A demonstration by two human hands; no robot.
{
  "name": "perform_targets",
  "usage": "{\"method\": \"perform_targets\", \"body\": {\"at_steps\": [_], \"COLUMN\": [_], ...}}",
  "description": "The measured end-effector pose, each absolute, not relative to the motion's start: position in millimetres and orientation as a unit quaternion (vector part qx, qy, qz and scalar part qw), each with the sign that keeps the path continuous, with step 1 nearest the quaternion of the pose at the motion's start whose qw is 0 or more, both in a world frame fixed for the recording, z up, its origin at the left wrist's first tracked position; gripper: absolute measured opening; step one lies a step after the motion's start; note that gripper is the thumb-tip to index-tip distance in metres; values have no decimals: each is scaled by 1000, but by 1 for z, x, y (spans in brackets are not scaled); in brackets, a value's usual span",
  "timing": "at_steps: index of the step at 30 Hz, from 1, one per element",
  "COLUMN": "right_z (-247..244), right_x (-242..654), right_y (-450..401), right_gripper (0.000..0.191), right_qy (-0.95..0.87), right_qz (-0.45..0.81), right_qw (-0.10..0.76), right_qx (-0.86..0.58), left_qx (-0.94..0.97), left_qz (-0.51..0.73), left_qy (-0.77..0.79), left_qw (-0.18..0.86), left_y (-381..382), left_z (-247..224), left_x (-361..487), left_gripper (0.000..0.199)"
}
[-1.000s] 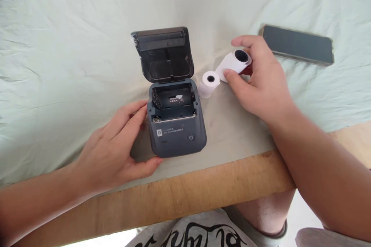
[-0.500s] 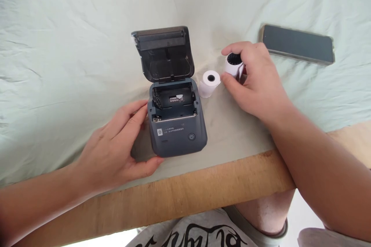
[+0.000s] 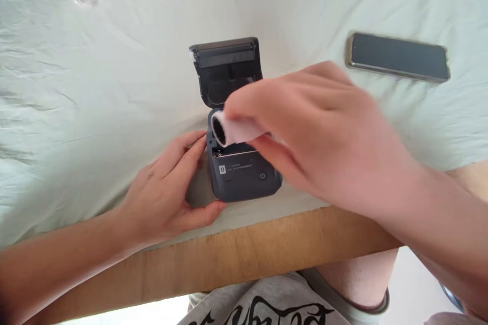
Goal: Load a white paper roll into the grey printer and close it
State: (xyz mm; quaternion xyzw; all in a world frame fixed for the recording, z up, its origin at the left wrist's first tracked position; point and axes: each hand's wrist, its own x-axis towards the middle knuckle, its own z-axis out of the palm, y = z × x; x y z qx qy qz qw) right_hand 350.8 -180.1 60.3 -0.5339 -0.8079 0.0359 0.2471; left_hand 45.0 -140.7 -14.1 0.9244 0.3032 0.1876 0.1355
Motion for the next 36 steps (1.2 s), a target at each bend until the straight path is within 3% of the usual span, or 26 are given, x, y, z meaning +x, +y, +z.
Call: {"method": "perform_targets", "body": {"at_steps": [5, 12, 20, 26, 31, 36], "right_z": [58, 51, 52, 33, 20, 23], "right_x": [343, 351, 340, 341, 347, 365], "right_y": [-158, -148, -169, -177, -176, -173], "right_gripper": [15, 18, 23, 27, 13, 10], "right_qy": [-854, -872, -865, -871, -837, -803], "right_qz": [-38, -47, -45, -14, -28, -53], "right_qw": [187, 167, 237, 285, 338, 285], "right_qx": [-484, -459, -441, -400, -430, -521], "left_qx": [940, 938, 933, 925, 932, 936], "left_qz": [161, 171, 204, 232, 212, 210], "left_qy": [270, 271, 266, 251, 240, 233], "left_qw": [134, 130, 133, 166, 168, 157], "left_y": [-136, -138, -137, -140, -139, -137], "left_z": [-6, -9, -11, -19, -19, -17], "left_x": [42, 43, 39, 42, 40, 38], "left_gripper": [87, 86, 92, 83, 87, 81]}}
